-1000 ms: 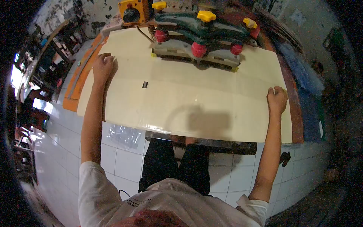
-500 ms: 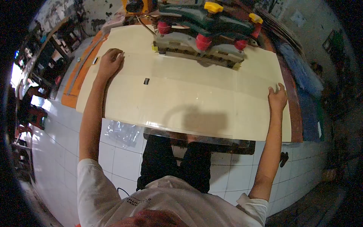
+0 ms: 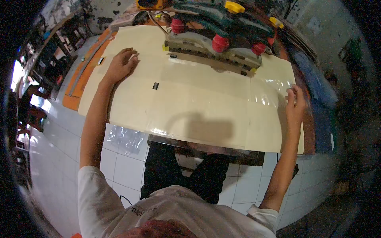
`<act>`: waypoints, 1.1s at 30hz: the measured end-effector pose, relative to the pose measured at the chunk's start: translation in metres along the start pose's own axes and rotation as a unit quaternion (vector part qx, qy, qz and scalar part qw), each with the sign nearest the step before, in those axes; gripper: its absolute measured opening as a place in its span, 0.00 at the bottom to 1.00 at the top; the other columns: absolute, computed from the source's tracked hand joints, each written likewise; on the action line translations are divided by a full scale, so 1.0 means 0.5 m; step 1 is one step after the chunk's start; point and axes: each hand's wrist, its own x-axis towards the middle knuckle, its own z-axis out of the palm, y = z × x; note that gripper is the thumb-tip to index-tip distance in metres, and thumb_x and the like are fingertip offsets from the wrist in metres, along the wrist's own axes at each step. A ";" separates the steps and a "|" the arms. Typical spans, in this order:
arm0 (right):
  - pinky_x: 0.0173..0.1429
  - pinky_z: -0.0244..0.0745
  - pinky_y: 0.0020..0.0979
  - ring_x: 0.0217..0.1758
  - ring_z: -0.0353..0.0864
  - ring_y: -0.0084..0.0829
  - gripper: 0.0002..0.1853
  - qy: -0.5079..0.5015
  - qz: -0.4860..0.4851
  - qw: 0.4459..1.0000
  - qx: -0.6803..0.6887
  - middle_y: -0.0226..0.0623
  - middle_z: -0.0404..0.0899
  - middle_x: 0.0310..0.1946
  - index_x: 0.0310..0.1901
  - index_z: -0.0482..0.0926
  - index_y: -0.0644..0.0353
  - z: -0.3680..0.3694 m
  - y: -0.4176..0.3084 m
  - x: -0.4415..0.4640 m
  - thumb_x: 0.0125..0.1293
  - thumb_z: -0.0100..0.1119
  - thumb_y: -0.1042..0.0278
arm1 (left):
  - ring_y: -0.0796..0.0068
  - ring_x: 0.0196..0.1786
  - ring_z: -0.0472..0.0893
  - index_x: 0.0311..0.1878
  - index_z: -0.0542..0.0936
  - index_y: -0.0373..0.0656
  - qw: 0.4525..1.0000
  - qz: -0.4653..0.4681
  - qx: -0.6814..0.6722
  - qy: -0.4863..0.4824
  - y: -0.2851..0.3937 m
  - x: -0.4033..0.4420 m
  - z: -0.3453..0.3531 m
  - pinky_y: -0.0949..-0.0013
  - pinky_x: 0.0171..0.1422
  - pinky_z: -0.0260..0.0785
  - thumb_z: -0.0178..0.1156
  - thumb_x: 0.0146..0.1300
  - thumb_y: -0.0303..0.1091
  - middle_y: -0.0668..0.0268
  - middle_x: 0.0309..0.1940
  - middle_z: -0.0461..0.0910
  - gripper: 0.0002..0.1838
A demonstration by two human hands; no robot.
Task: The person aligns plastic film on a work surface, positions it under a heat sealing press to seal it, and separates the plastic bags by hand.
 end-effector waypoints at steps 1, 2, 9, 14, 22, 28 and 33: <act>0.45 0.79 0.36 0.38 0.87 0.37 0.10 -0.012 -0.086 0.996 -0.024 0.46 0.86 0.40 0.49 0.81 0.66 -0.012 -0.048 -0.026 0.69 0.59 0.73 | 0.50 0.62 0.79 0.55 0.83 0.40 1.000 -0.002 0.001 0.002 0.005 0.000 -0.004 0.54 0.65 0.71 0.59 0.67 0.44 0.49 0.61 0.78 0.21; 0.44 0.80 0.38 0.36 0.87 0.40 0.09 -0.024 -0.169 0.984 -0.047 0.47 0.86 0.41 0.47 0.81 0.66 -0.024 -0.090 -0.052 0.68 0.60 0.73 | 0.51 0.67 0.74 0.59 0.81 0.43 0.997 0.016 0.062 -0.033 0.019 -0.001 -0.009 0.51 0.71 0.64 0.58 0.68 0.48 0.51 0.65 0.75 0.23; 0.36 0.78 0.44 0.34 0.86 0.47 0.14 -0.010 -0.522 0.853 -0.022 0.52 0.85 0.38 0.58 0.74 0.61 -0.115 -0.240 -0.184 0.72 0.55 0.74 | 0.59 0.79 0.60 0.70 0.74 0.51 0.975 -0.014 0.186 -0.124 0.043 -0.003 -0.012 0.44 0.82 0.42 0.53 0.70 0.58 0.56 0.75 0.65 0.31; 0.35 0.83 0.45 0.33 0.84 0.50 0.17 0.174 -0.486 0.856 0.014 0.57 0.84 0.37 0.60 0.68 0.63 -0.159 -0.192 -0.225 0.75 0.54 0.65 | 0.59 0.79 0.60 0.70 0.74 0.51 0.975 -0.013 0.183 -0.122 0.050 -0.006 -0.016 0.44 0.82 0.42 0.53 0.70 0.57 0.57 0.75 0.65 0.31; 0.46 0.82 0.33 0.45 0.85 0.34 0.14 0.333 -0.176 0.926 -0.005 0.50 0.85 0.47 0.56 0.73 0.67 -0.170 -0.210 -0.126 0.75 0.57 0.69 | 0.54 0.70 0.71 0.66 0.78 0.47 0.981 0.080 0.149 -0.091 0.052 -0.004 -0.012 0.49 0.78 0.54 0.57 0.68 0.52 0.55 0.66 0.74 0.28; 0.63 0.72 0.34 0.58 0.79 0.33 0.29 0.122 -0.033 0.992 0.021 0.46 0.80 0.57 0.65 0.70 0.62 -0.146 0.053 0.015 0.63 0.71 0.70 | 0.50 0.55 0.78 0.60 0.80 0.43 0.988 0.101 0.107 -0.057 0.070 -0.003 -0.013 0.55 0.64 0.69 0.63 0.64 0.46 0.52 0.53 0.79 0.25; 0.62 0.72 0.35 0.62 0.75 0.36 0.35 0.002 -0.013 0.946 -0.323 0.44 0.76 0.61 0.70 0.67 0.59 -0.089 0.152 0.018 0.64 0.70 0.63 | 0.51 0.53 0.78 0.58 0.81 0.42 0.989 0.099 0.100 -0.055 0.073 -0.003 -0.014 0.54 0.62 0.70 0.63 0.64 0.46 0.53 0.51 0.79 0.24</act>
